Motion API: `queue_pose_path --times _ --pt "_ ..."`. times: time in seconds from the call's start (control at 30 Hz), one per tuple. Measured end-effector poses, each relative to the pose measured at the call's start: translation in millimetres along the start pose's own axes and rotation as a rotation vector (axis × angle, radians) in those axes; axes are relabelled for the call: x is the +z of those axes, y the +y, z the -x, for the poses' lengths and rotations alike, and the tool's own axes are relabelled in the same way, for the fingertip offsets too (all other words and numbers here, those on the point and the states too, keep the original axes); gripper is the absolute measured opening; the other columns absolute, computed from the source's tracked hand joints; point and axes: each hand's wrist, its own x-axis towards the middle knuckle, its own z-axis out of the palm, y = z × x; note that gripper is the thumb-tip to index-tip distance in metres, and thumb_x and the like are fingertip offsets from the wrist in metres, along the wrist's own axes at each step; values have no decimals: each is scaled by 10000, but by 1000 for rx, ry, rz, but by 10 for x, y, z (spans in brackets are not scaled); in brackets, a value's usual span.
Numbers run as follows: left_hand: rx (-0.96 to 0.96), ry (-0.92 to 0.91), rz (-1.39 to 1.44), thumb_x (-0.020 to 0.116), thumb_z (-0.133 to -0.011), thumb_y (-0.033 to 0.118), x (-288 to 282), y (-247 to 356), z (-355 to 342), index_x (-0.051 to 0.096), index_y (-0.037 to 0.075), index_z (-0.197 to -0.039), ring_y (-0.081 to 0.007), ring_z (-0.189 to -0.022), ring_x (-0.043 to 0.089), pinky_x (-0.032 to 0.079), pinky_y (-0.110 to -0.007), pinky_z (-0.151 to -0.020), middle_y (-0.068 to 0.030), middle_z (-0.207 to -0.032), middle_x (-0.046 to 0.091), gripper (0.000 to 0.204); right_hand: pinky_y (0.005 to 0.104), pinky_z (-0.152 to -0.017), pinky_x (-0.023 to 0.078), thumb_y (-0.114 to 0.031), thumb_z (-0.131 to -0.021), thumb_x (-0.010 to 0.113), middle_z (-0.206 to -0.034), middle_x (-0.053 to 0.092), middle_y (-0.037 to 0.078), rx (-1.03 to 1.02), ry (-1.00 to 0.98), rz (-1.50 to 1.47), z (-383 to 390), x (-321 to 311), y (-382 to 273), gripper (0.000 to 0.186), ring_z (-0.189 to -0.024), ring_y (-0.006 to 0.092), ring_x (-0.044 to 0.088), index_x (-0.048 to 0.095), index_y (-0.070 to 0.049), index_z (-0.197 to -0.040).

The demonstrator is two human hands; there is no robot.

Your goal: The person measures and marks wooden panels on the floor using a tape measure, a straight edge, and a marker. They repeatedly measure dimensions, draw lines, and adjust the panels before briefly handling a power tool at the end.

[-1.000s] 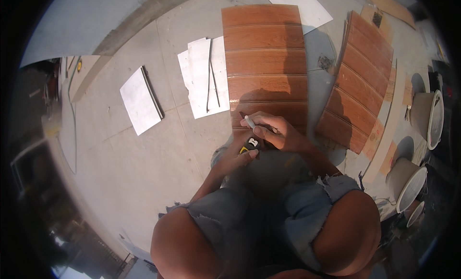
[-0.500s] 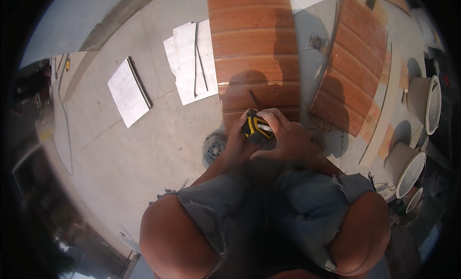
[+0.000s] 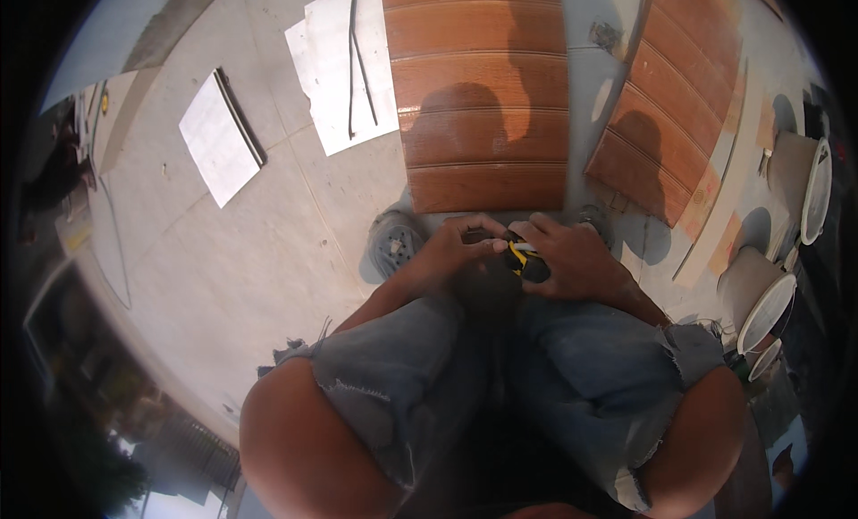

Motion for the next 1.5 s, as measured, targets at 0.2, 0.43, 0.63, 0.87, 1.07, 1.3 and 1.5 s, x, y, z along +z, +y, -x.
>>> queue_pose_path --times 0.2,0.43,0.63,0.87,1.07,1.3,1.5 --pt "-55 -91 -129 752 -1001 276 -181 -19 -37 654 74 -1005 -121 -919 669 537 -297 -697 -11 -974 703 225 480 -794 584 -427 -802 840 -1124 615 129 38 -145 46 -29 -74 -103 796 -948 343 729 528 -241 -1510" --pt "498 164 -815 750 -957 110 -873 150 208 652 17 -1005 -257 -840 675 517 -398 -734 -123 -944 694 143 485 -829 575 -359 -798 845 -1187 645 115 221 -76 259 383 -259 310 717 -1004 321 729 592 -274 -1463" --pt "429 295 -895 746 -932 45 -1178 131 221 667 1 -1009 -318 -858 687 530 -420 -761 -150 -939 697 119 490 -839 576 -302 -805 841 -1243 702 44 320 29 339 610 -427 574 661 -1025 273 736 610 -262 -1424" --pt "372 456 -914 737 -927 51 -1025 -60 284 666 -5 -964 -370 -850 688 539 -425 -761 -183 -944 700 98 494 -849 570 -298 -801 850 -1272 706 71 308 109 274 584 -102 810 663 -994 315 741 596 -222 -1410" --pt "406 535 -946 736 -928 81 -966 -139 237 658 -9 -949 -378 -830 696 531 -434 -718 -191 -922 699 122 469 -945 553 -248 -755 854 -1338 692 97 416 30 241 575 -146 735 734 -1111 337 705 586 -212 -1437" --pt "396 712 -857 759 -924 103 -814 -265 180 717 -7 -956 -362 -804 706 541 -411 -720 -187 -915 719 122 461 -953 553 -232 -768 854 -1392 665 82 446 103 246 595 -148 708 692 -1162 326 685 600 -204 -1412" --pt "255 771 -838 783 -922 115 -740 -299 229 723 -2 -950 -306 -751 702 540 -389 -704 -162 -897 729 134 429 -872 580 -231 -772 881 -1298 713 17 401 249 360 677 -17 825 624 -1013 269 749 632 -200 -1344"
